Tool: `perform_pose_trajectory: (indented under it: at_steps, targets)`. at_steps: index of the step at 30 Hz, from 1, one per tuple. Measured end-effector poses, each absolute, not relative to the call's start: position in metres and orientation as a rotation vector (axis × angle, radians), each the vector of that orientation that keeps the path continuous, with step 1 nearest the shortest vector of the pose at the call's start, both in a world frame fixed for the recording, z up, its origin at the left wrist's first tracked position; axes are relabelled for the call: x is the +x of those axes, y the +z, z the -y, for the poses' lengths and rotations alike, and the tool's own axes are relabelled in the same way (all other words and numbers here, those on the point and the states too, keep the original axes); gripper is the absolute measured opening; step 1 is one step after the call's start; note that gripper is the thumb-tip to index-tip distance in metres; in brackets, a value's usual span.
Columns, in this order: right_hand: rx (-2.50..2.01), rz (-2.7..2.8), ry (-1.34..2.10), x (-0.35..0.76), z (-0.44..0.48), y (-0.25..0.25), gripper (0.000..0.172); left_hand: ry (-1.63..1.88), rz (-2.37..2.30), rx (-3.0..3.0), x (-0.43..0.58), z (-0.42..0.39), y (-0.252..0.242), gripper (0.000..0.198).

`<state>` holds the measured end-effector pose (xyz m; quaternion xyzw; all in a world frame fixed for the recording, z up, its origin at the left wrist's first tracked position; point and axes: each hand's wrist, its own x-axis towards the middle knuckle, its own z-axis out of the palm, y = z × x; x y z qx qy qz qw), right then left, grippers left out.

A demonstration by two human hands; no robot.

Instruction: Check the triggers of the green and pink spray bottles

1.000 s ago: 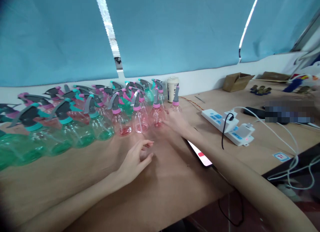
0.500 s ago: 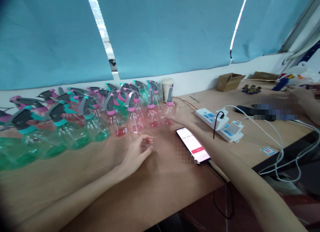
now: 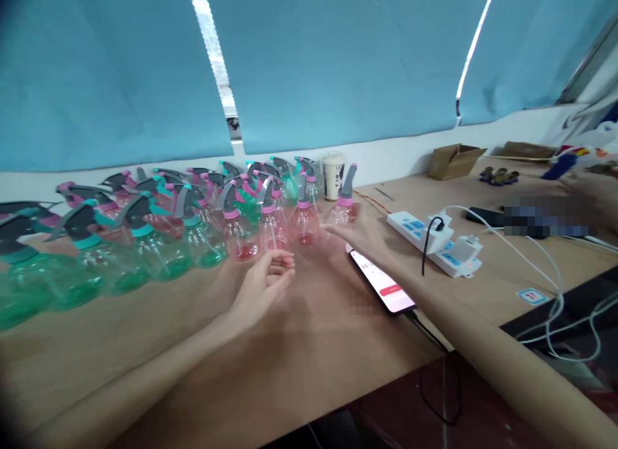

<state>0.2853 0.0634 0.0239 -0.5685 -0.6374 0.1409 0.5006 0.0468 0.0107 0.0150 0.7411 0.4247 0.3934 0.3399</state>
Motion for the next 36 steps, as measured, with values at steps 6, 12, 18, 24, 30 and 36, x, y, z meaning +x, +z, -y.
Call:
perform_pose_trajectory:
  at_steps: [6,12,18,24,30,36]
  targets:
    - [-1.205,1.703,0.51,0.214,0.008,0.033,0.05,1.144,-1.105,2.002,0.037,-0.014,0.049,0.065]
    - [-1.093,1.963,0.482,0.148,0.024,0.026,0.057,1.171,-1.193,2.103,0.009,-0.004,0.066,0.058]
    - [-1.086,1.991,0.371,0.103,0.021,0.016,0.061,1.249,-1.207,2.015,-0.026,0.002,0.06,0.037]
    - [-0.884,2.123,0.687,0.1,0.015,0.021,0.076,1.327,-1.233,1.925,-0.048,-0.001,0.056,0.035]
    - [-0.926,2.226,0.708,0.14,-0.015,0.001,0.065,1.323,-1.188,2.024,-0.063,-0.008,0.055,0.023]
    - [-1.068,2.337,0.478,0.16,-0.032,-0.021,0.071,1.296,-1.131,2.072,-0.061,-0.013,0.057,0.021]
